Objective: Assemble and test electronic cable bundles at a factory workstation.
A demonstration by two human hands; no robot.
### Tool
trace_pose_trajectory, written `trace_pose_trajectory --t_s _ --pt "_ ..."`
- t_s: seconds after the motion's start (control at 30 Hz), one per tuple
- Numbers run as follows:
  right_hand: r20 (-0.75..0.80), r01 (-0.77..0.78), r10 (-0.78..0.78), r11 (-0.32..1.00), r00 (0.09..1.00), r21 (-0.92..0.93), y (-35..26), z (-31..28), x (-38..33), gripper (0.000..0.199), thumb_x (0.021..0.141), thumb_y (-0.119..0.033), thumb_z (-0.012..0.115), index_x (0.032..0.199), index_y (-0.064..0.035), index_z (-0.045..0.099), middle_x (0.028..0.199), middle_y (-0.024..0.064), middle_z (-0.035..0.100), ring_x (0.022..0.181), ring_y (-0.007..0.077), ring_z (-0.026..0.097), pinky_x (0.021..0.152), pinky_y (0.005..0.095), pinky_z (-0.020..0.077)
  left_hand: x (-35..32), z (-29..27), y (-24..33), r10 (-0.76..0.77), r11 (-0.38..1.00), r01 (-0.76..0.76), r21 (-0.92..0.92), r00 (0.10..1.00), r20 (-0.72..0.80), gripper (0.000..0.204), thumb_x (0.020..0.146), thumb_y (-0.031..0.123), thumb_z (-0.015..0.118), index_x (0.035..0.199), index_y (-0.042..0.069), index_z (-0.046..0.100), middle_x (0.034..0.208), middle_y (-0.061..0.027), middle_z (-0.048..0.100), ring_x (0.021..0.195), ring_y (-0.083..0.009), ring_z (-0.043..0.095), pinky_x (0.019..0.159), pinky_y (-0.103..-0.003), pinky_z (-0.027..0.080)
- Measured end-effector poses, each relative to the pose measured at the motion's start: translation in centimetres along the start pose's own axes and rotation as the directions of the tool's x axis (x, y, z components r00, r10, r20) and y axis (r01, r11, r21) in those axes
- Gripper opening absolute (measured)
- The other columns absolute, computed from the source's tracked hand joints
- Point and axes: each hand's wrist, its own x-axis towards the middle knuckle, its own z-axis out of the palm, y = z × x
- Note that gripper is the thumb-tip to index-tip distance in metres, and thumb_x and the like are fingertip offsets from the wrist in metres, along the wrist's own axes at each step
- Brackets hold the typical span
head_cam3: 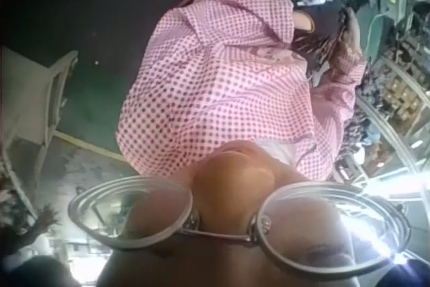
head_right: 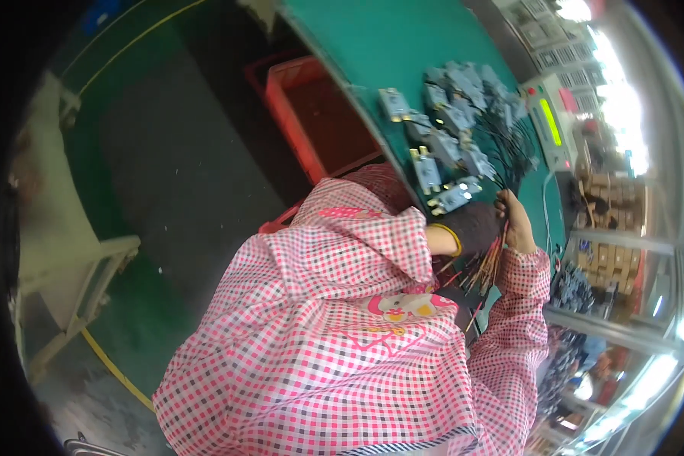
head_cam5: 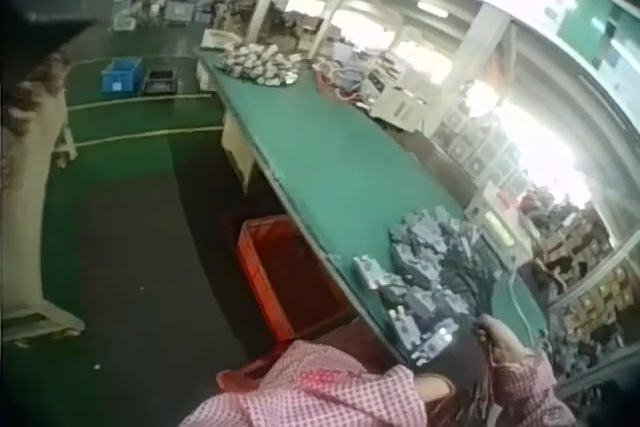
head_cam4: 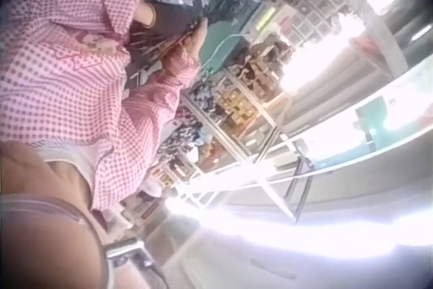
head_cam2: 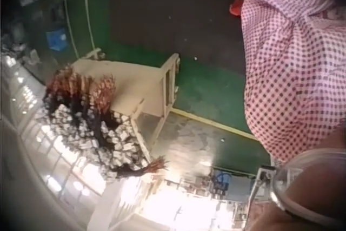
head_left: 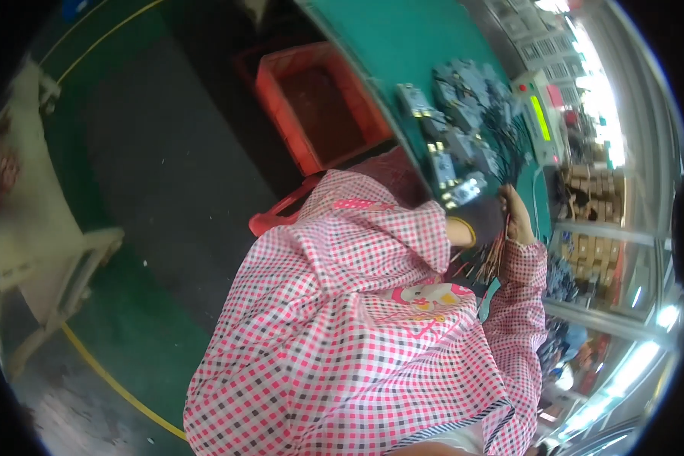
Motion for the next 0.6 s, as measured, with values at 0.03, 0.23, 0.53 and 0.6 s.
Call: trace_pose_trajectory --t_s 0.03,0.23,0.53,0.6 --pt "0.039 0.073 -0.071 0.996 0.997 -0.060 0.3 -0.2 0.0 0.013 0.088 -0.019 0.056 0.083 -0.0073 0.055 0.062 -0.0044 0.045 0.049 0.0043 0.039 0.043 0.0168 0.0315 0.5 -0.4 -0.1 -0.093 0.996 0.093 0.002 0.996 -0.016 0.023 0.083 0.019 0.049 0.089 0.001 0.061 0.083 -0.0202 0.063 0.078 -0.0347 0.063 0.066 -0.044 0.049" --pt "0.072 0.197 -0.204 0.976 0.976 0.092 0.6 1.9 -1.3 0.021 0.085 -0.017 0.058 0.066 -0.0093 0.052 0.055 -0.0045 0.046 0.045 0.0054 0.039 0.042 0.0215 0.0274 5.6 -3.2 -3.0 -0.165 0.986 0.157 0.052 0.930 0.327 0.023 0.087 0.024 0.047 0.094 0.004 0.055 0.089 -0.0214 0.060 0.086 -0.0365 0.060 0.073 -0.046 0.047" --pt "0.126 0.224 -0.234 0.971 0.964 0.088 0.1 -0.7 0.6 0.019 0.079 -0.012 0.053 0.063 -0.0018 0.053 0.052 0.0017 0.048 0.044 0.0106 0.044 0.042 0.0257 0.0343 8.2 -2.2 -2.9 -0.472 0.874 0.481 0.077 0.798 0.375 0.045 0.093 0.042 0.037 0.115 0.006 0.051 0.106 -0.0220 0.059 0.098 -0.0411 0.055 0.079 -0.044 0.045" --pt "0.066 0.178 -0.185 0.980 0.981 0.092 -0.4 -0.7 -0.3 0.019 0.080 -0.013 0.053 0.066 -0.0001 0.055 0.053 0.0033 0.051 0.044 0.0116 0.046 0.043 0.0258 0.0353 7.4 -2.9 -3.9 -0.253 0.968 0.232 0.100 0.900 0.354 0.036 0.091 0.032 0.044 0.116 0.007 0.050 0.103 -0.0217 0.058 0.096 -0.0408 0.056 0.076 -0.044 0.046"
